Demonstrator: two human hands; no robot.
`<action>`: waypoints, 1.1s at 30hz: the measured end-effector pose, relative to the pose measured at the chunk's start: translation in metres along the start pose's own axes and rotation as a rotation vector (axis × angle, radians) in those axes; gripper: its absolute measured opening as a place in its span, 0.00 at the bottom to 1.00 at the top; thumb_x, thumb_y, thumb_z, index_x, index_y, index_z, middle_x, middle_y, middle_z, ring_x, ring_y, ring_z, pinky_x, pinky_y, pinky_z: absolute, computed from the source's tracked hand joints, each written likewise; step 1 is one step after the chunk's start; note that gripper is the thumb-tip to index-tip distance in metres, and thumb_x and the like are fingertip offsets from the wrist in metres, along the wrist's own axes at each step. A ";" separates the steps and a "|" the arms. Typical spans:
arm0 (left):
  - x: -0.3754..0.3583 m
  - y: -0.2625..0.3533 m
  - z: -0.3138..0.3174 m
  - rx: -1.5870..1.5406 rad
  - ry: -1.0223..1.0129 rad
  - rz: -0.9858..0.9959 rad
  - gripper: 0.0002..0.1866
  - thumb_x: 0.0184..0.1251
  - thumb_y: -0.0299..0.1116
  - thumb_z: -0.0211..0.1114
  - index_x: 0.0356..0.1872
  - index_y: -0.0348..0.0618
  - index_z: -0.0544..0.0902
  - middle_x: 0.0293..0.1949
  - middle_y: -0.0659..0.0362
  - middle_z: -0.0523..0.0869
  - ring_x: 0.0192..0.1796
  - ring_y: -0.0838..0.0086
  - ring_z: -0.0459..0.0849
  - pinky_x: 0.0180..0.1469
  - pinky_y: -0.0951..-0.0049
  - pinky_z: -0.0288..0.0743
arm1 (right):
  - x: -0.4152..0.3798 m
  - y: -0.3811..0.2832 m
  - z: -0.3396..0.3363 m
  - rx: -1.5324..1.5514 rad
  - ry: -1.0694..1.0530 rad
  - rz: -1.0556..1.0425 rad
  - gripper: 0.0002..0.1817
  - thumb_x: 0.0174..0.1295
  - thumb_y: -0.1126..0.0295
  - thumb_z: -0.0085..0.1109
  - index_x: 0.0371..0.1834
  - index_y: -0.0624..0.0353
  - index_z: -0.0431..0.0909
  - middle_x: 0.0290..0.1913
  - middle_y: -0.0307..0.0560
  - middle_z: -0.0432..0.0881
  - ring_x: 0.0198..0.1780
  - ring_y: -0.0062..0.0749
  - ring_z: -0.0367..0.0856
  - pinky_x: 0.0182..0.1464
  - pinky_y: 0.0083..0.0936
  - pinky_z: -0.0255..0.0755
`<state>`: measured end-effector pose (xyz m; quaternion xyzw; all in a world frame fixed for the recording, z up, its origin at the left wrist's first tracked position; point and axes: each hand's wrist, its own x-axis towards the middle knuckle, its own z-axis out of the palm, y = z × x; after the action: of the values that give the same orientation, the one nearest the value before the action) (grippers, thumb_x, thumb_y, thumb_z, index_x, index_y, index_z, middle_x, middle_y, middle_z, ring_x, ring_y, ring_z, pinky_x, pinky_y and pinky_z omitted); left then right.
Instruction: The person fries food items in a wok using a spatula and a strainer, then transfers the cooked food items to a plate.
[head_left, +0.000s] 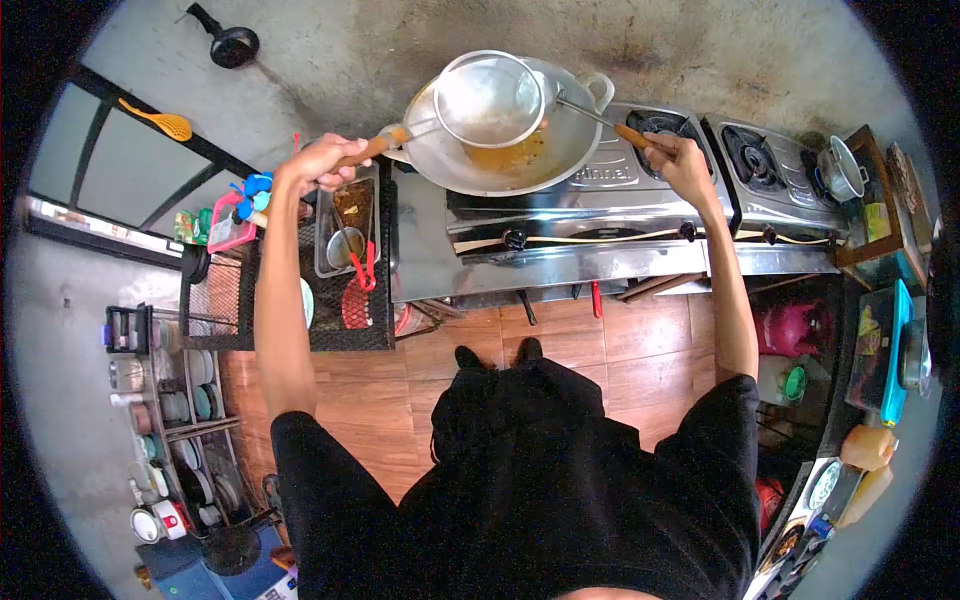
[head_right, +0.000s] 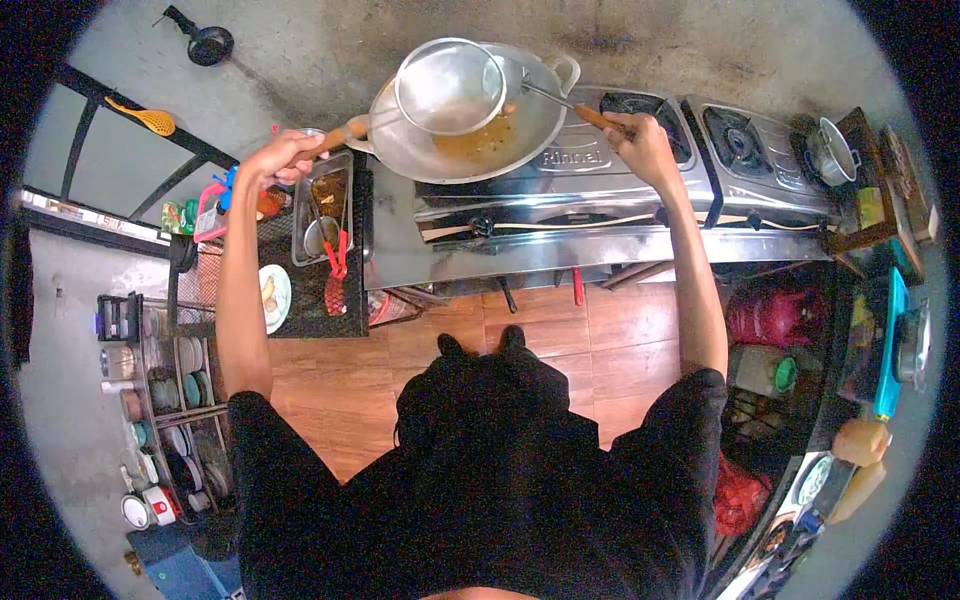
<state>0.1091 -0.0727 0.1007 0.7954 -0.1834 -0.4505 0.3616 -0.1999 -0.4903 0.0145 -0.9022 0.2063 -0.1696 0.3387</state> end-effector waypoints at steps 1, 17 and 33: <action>-0.003 -0.001 -0.004 -0.027 0.054 0.018 0.21 0.70 0.46 0.54 0.37 0.33 0.75 0.15 0.67 0.67 0.09 0.89 0.54 0.10 0.82 0.43 | -0.001 -0.001 -0.001 0.024 0.006 -0.022 0.19 0.57 0.67 0.60 0.52 0.62 0.78 0.33 0.58 0.84 0.35 0.36 0.83 0.42 0.29 0.73; 0.016 -0.018 -0.005 0.035 0.401 0.057 0.20 0.72 0.45 0.52 0.34 0.33 0.75 0.15 0.64 0.70 0.11 0.85 0.58 0.13 0.79 0.48 | -0.046 -0.054 0.047 -0.033 0.000 -0.165 0.15 0.58 0.76 0.58 0.48 0.68 0.78 0.29 0.64 0.80 0.28 0.40 0.81 0.34 0.31 0.72; 0.047 -0.012 0.026 0.245 0.492 0.072 0.21 0.70 0.46 0.52 0.34 0.34 0.77 0.15 0.62 0.71 0.10 0.82 0.63 0.12 0.77 0.54 | -0.021 -0.029 0.045 -0.088 0.131 -0.117 0.17 0.55 0.77 0.56 0.50 0.61 0.79 0.28 0.68 0.77 0.32 0.58 0.80 0.35 0.41 0.72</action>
<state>0.1114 -0.1046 0.0555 0.9117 -0.1715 -0.2049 0.3122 -0.1899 -0.4360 -0.0015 -0.9137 0.1821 -0.2383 0.2742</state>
